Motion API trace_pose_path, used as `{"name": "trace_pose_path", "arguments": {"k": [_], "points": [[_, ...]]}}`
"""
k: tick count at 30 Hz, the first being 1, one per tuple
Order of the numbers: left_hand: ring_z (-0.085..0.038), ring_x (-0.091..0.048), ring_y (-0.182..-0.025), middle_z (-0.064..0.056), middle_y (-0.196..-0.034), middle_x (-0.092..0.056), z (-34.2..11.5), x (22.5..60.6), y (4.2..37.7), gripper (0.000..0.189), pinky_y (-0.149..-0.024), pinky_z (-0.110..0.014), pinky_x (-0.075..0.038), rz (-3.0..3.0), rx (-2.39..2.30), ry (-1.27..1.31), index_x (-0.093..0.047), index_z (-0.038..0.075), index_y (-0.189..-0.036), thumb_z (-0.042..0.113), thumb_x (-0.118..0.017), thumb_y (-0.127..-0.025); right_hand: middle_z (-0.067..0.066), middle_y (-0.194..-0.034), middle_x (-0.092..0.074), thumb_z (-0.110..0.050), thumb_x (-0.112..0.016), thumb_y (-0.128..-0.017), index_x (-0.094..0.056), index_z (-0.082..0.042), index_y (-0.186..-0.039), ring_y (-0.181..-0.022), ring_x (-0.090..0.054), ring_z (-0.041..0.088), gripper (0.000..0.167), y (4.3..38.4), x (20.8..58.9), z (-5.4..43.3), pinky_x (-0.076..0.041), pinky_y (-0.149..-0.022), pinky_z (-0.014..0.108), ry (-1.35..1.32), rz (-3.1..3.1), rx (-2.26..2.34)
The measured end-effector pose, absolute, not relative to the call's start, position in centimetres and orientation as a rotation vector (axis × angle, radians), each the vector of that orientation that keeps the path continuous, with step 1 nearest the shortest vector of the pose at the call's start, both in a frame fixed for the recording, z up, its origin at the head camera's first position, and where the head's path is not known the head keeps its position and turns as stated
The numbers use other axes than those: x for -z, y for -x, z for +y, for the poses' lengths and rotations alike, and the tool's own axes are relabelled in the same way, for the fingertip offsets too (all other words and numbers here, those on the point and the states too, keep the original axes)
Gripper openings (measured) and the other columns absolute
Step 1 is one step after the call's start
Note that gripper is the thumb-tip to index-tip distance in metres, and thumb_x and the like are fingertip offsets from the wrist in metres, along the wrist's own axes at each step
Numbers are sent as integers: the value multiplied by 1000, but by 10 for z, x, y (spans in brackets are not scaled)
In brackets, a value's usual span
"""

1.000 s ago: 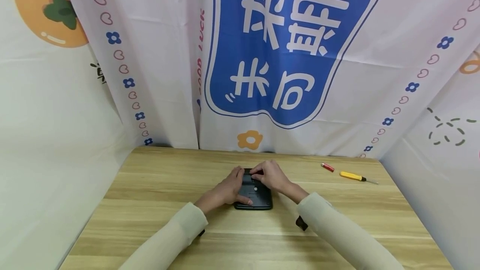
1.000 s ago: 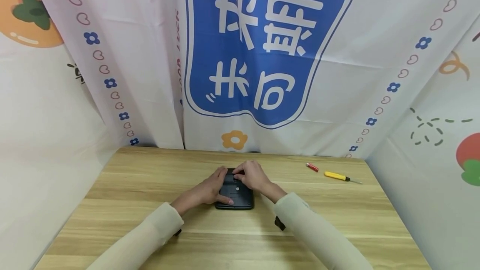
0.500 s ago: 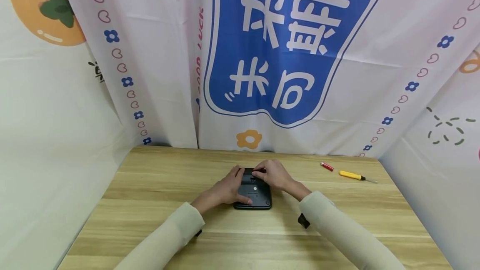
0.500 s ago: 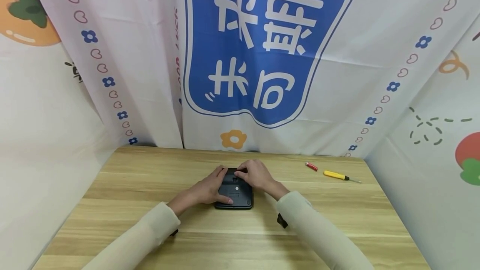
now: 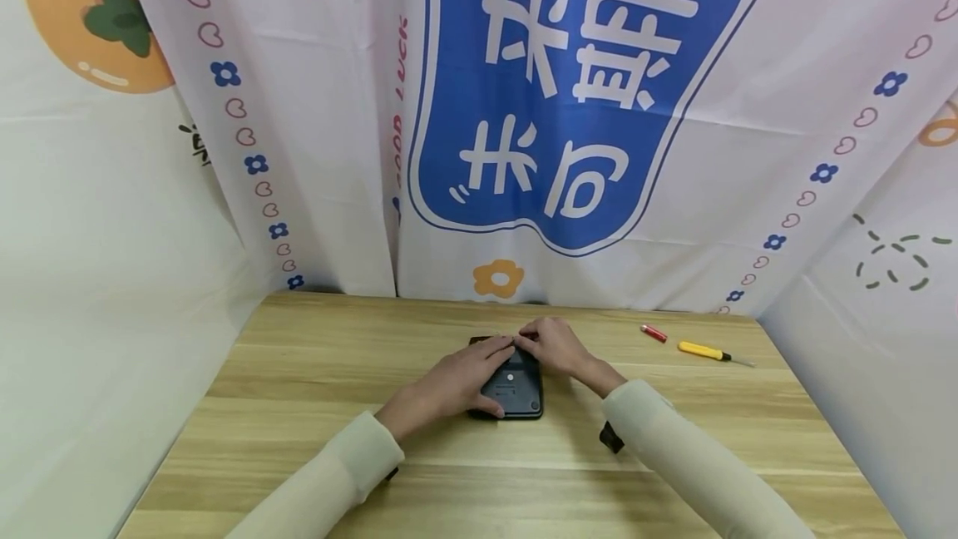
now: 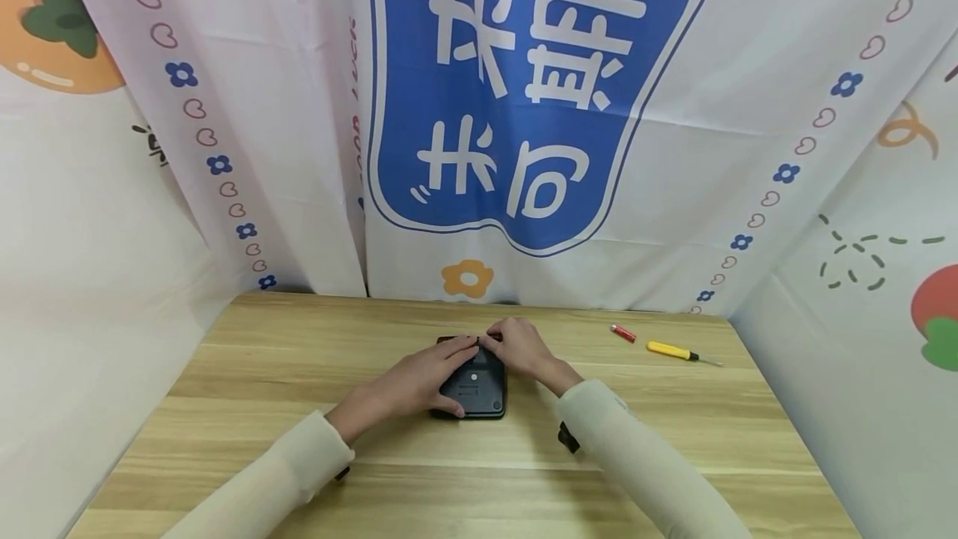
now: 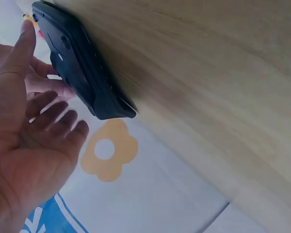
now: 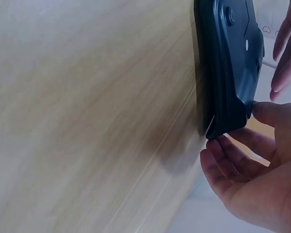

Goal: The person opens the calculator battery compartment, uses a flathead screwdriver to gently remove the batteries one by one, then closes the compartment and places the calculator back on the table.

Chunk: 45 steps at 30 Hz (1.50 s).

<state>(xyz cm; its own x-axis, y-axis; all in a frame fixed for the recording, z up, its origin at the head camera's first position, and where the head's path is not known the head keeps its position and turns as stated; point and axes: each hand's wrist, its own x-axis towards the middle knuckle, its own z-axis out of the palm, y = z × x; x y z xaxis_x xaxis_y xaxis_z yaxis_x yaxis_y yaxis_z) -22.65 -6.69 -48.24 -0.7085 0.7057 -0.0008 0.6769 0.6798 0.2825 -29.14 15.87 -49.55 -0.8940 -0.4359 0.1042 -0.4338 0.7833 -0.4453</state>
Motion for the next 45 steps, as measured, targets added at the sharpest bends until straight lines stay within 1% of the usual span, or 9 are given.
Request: {"name": "trace_pose_path", "arguments": {"k": [4, 9, 18, 24, 29, 34, 39, 42, 45], "points": [[-25, -43, -153, -10, -167, -42, -65, 479, 223, 85, -115, -41, -49, 2799, -249, -1259, -51, 6, -156, 49, -83, -89, 13, -107, -80, -22, -71, -104, -81, 0, -115, -102, -76, 29, 27, 292, 495, 159, -61, -91, 47, 732, 2961, 735], [-19, -49, -148, -6, -163, -49, -62, 481, 220, 74, -109, -35, -54, 2791, -71, -1395, -60, 11, -151, 47, -83, -90, 11, -105, -81, -21, -72, -103, -82, -2, -112, -101, -76, 28, 24, 294, 497, 160, -61, -90, 46, 732, 2975, 722], [-18, -49, -147, -4, -165, -46, -61, 488, 218, 74, -107, -34, -55, 2729, -2, -1388, -56, 13, -155, 45, -81, -93, 6, -99, -81, -23, -72, -103, -84, -6, -105, -95, -75, 22, 21, 297, 499, 158, -61, -87, 43, 675, 2972, 725], [-18, -61, -136, -4, -161, -51, -60, 489, 218, 67, -101, -33, -58, 2740, -2, -1407, -59, 14, -153, 40, -81, -95, 4, -96, -81, -22, -71, -103, -85, -6, -104, -83, -71, 14, 21, 297, 498, 155, -61, -82, 39, 647, 2934, 749], [-19, -65, -130, -3, -160, -52, -58, 488, 218, 67, -100, -33, -59, 2732, -27, -1387, -59, 15, -153, 38, -81, -94, 8, -100, -81, -20, -69, -104, -83, -3, -107, -88, -73, 19, 22, 299, 497, 158, -61, -83, 41, 588, 2849, 845], [-19, -67, -126, -2, -159, -53, -57, 487, 218, 69, -99, -34, -59, 2730, -72, -1363, -59, 17, -153, 36, -84, -92, 11, -111, -79, -20, -68, -105, -82, -2, -112, -105, -72, 26, 24, 300, 494, 163, -60, -92, 44, 455, 2745, 949], [-21, -70, -122, -1, -159, -53, -57, 485, 218, 71, -98, -35, -60, 2729, -106, -1358, -60, 17, -152, 34, -87, -89, 8, -116, -78, -19, -69, -104, -83, -6, -110, -113, -69, 26, 21, 300, 489, 167, -57, -96, 43, 298, 2656, 1035], [-22, -70, -121, -2, -158, -54, -57, 485, 218, 71, -98, -35, -60, 2730, -125, -1362, -60, 16, -152, 31, -88, -89, 9, -114, -78, -16, -69, -104, -83, -3, -110, -108, -69, 22, 20, 300, 487, 167, -57, -93, 39, 260, 2611, 1091], [-22, -70, -121, -2, -157, -55, -57, 485, 218, 70, -97, -36, -60, 2735, -144, -1361, -61, 16, -151, 29, -89, -88, 12, -113, -77, -12, -67, -104, -81, 2, -113, -90, -64, 15, 21, 299, 486, 167, -55, -81, 32, 234, 2529, 1185]]}}
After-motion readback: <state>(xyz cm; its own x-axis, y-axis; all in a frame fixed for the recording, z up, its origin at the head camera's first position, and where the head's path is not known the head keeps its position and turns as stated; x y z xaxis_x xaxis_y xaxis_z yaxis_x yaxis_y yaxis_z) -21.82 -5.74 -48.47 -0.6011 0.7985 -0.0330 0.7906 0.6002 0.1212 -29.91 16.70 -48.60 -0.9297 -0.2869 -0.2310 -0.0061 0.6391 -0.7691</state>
